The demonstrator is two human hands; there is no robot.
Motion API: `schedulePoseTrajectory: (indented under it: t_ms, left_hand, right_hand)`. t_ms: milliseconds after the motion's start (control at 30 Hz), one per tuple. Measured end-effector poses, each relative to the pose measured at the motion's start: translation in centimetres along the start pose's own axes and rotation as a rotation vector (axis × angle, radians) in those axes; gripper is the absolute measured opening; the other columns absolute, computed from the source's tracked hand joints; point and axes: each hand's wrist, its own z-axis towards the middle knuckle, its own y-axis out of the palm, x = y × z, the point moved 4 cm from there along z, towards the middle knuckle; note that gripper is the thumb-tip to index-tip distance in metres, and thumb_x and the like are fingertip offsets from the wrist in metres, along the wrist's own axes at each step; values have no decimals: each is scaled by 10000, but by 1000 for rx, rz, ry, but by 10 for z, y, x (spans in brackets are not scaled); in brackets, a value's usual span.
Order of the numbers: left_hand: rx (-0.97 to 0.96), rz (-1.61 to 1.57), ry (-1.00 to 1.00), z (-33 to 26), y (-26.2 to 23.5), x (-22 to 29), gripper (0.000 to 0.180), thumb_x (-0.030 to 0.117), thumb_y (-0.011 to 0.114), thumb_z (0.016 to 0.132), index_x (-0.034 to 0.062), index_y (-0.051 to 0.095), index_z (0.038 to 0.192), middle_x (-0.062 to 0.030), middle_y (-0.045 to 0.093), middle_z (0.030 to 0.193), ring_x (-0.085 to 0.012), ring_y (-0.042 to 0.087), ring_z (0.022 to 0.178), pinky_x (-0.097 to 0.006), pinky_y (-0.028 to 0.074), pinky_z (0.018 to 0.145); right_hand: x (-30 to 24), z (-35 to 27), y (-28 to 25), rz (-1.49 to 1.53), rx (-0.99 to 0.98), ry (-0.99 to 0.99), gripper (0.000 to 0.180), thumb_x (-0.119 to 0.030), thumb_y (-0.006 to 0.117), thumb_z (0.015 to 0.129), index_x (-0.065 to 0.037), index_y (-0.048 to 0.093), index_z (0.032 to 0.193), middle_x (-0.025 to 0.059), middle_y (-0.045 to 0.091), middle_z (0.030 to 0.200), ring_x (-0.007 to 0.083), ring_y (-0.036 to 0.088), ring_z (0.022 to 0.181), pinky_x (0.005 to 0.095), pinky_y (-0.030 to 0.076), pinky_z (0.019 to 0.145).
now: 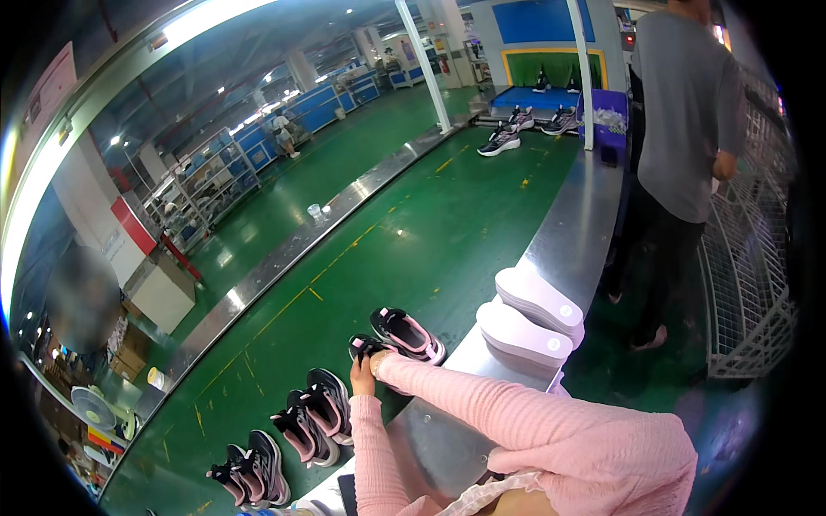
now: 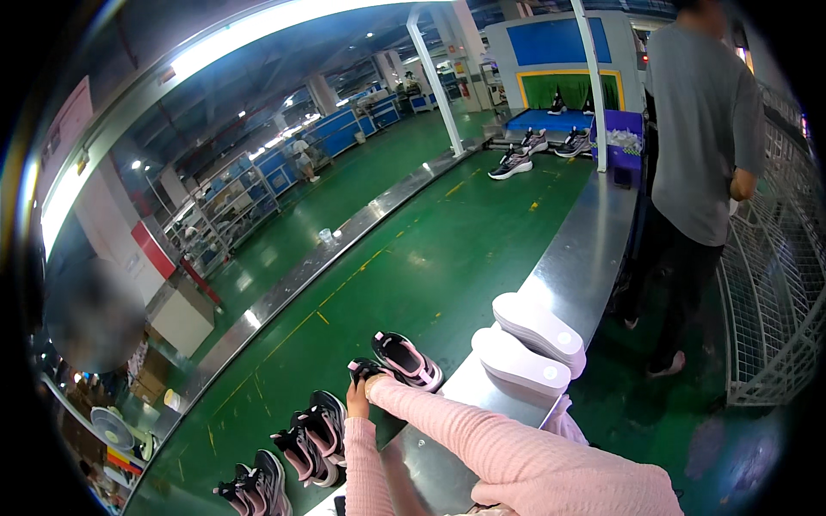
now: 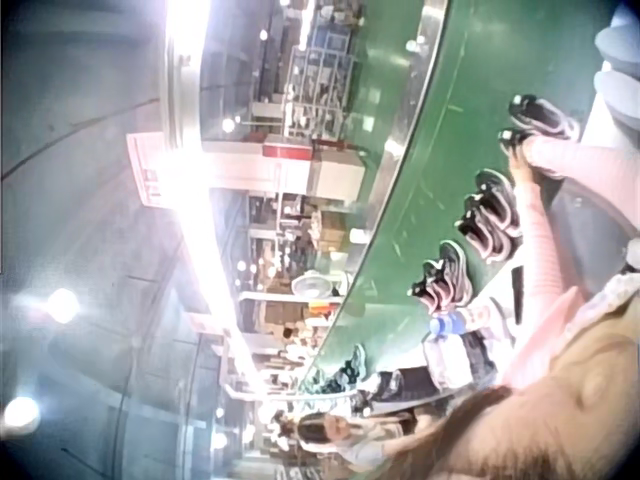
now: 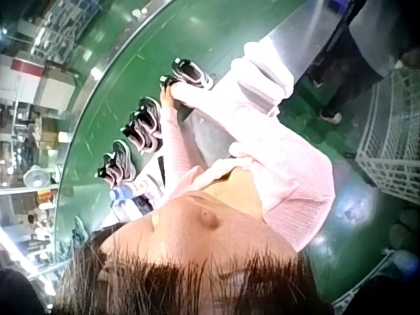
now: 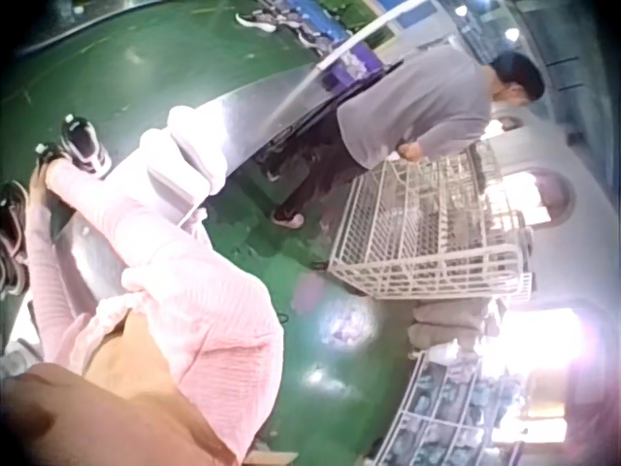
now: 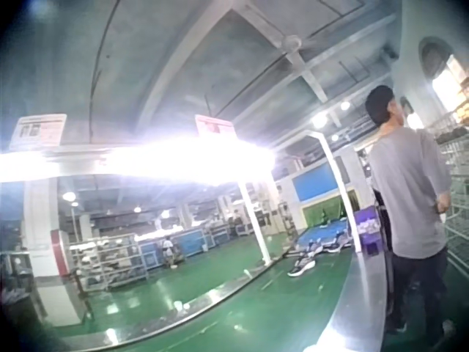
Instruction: The person inserts white insoles into black and pink sneakers on a factory assembly line. They pick up each shoe, place an insole inside, and set the shoe back down on the conveyor belt in a repetitive sequence.
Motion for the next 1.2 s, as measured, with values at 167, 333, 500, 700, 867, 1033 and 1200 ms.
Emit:
schedulePoseTrajectory:
  t_ms: [167, 333, 500, 700, 867, 1033, 1200]
  left_hand:
    - [15, -605, -146, -27, 4, -21, 384, 199, 400, 842, -19, 401, 1159, -116, 477, 1109, -178, 473, 977, -267, 358, 839]
    - [90, -467, -179, -24, 5, -32, 409, 247, 423, 843, 53, 381, 1201, -68, 492, 1084, -168, 471, 978, -283, 352, 846]
    - [122, 34, -85, -2, 15, -35, 427, 248, 416, 818, 21, 391, 1179, -194, 407, 1194, -293, 417, 1080, -312, 307, 922]
    - [521, 299, 279, -61, -14, 80, 330, 184, 502, 745, 5, 490, 1022, -204, 514, 987, -307, 469, 998, -351, 357, 875]
    - [-221, 706, -281, -19, 48, 98, 191, 104, 499, 735, 77, 596, 898, -138, 595, 884, -294, 558, 856, -331, 442, 762]
    - [-91, -271, -736, -25, 63, 79, 270, 186, 384, 799, 86, 565, 972, -115, 576, 895, -207, 548, 845, -318, 428, 715]
    - [134, 704, -124, 8, 45, 17, 351, 313, 359, 813, 88, 542, 1011, -142, 522, 1050, -279, 500, 967, -355, 401, 823]
  right_hand:
    - [-14, 8, 0, 29, -9, -22, 270, -209, 433, 775, -87, 542, 991, 101, 523, 1043, 248, 511, 951, 318, 406, 805]
    - [-19, 1, -16, 29, -100, 18, 288, -213, 417, 781, -85, 525, 1016, 98, 499, 1088, 249, 493, 978, 310, 393, 823]
    - [-18, -33, -38, 18, -225, 85, 306, -217, 402, 787, -83, 508, 1041, 95, 476, 1133, 251, 475, 1005, 303, 380, 841]
    - [57, -114, -79, 484, 142, -573, 307, -129, 548, 724, -49, 540, 1020, 136, 463, 1154, 267, 464, 1035, 300, 354, 867]
    - [243, -199, -132, 179, 623, -90, 370, -45, 546, 680, 23, 478, 1036, 182, 480, 1092, 303, 442, 1036, 343, 323, 892]
    - [322, -233, -79, -108, 583, 160, 517, -55, 579, 661, 45, 393, 1133, 209, 460, 1110, 320, 426, 1056, 349, 310, 908]
    - [259, -235, -90, 34, 559, 228, 426, -266, 507, 792, 29, 457, 1095, 209, 491, 1077, 315, 454, 1011, 352, 335, 867]
